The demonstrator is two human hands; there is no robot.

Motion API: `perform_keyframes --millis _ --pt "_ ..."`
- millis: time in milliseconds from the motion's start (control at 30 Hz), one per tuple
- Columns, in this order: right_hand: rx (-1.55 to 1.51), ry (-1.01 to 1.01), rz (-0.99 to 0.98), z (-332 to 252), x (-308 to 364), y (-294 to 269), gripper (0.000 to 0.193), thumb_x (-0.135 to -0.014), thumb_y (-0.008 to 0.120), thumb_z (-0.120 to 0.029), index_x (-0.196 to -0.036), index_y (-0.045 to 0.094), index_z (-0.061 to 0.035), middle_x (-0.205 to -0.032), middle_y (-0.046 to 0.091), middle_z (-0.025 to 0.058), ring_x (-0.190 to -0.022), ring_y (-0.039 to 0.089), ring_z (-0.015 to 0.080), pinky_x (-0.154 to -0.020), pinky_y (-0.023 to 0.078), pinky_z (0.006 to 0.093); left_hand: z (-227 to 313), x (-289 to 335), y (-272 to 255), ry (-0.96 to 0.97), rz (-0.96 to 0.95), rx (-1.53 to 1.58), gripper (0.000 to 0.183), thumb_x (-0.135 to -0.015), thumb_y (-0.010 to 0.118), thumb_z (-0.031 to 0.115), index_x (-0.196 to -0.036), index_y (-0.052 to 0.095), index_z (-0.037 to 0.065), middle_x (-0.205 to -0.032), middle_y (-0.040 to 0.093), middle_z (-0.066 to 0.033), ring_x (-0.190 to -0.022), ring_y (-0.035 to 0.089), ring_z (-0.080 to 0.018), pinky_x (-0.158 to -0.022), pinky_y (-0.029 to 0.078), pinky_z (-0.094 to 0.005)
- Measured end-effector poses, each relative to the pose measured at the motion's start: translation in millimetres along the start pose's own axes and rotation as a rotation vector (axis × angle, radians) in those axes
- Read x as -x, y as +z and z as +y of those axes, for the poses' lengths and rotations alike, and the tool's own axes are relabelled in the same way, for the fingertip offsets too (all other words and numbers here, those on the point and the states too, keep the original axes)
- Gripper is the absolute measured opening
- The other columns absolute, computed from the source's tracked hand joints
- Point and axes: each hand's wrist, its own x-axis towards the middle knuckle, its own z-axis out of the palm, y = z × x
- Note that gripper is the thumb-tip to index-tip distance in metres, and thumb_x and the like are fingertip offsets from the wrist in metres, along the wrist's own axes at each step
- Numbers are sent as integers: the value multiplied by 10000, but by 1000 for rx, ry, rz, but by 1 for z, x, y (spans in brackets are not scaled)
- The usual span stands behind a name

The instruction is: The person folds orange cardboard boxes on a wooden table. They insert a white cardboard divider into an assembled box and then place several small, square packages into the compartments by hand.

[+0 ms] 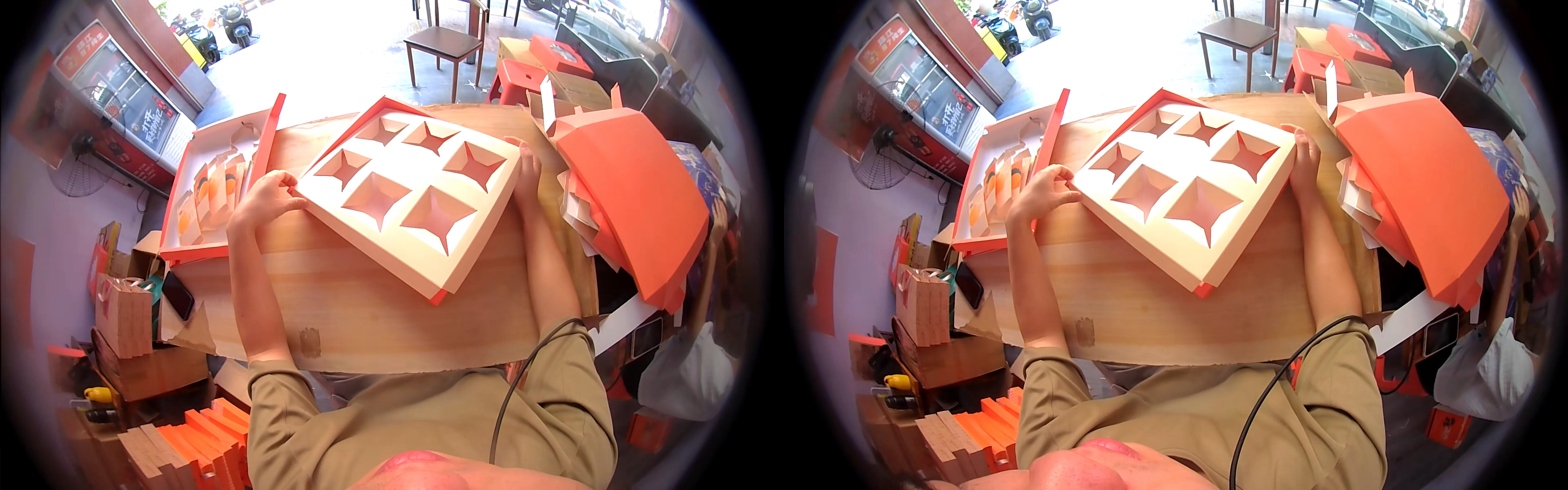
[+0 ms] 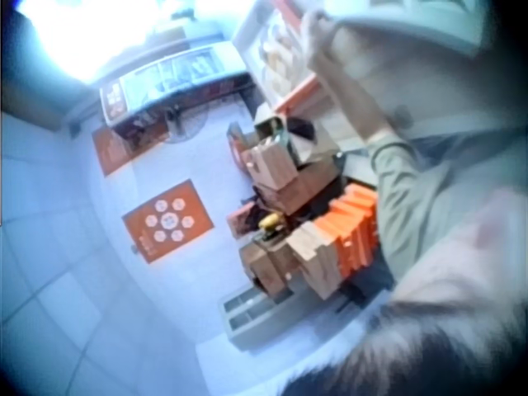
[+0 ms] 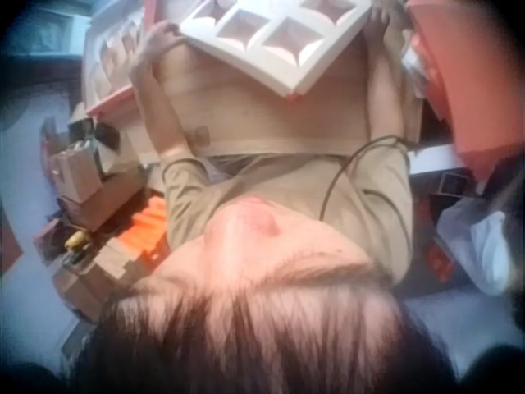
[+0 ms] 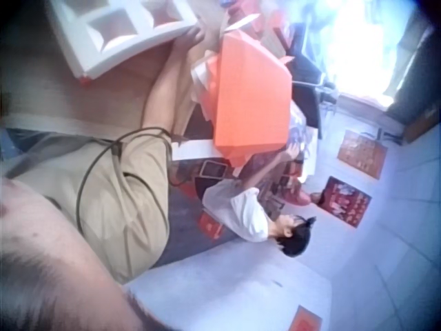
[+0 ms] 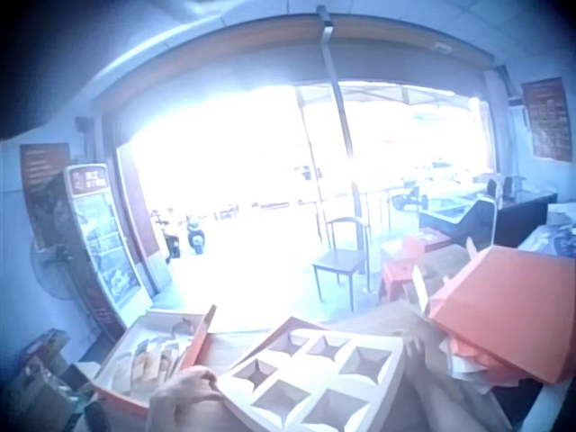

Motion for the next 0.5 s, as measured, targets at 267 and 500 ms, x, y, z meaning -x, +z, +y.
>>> perform_keyframes --millis 267,500 --pt "-37 71 26 2 0 -2 562 -1108 411 -430 -1160 717 40 -1064 743 120 -965 686 192 -896 530 329 -7 -3 4 3 -61 134 514 -835 907 259 -1199 655 -1 -1133 721 -144 -1080 683 -240 -940 550 -361" --pt "-17 100 29 3 1 -3 656 -1132 333 -501 -1187 713 32 -1083 745 118 -995 688 199 -928 523 337 -17 -6 5 14 -41 223 498 -843 903 257 -1184 654 -6 -1110 720 -140 -1066 683 -227 -908 559 -363"
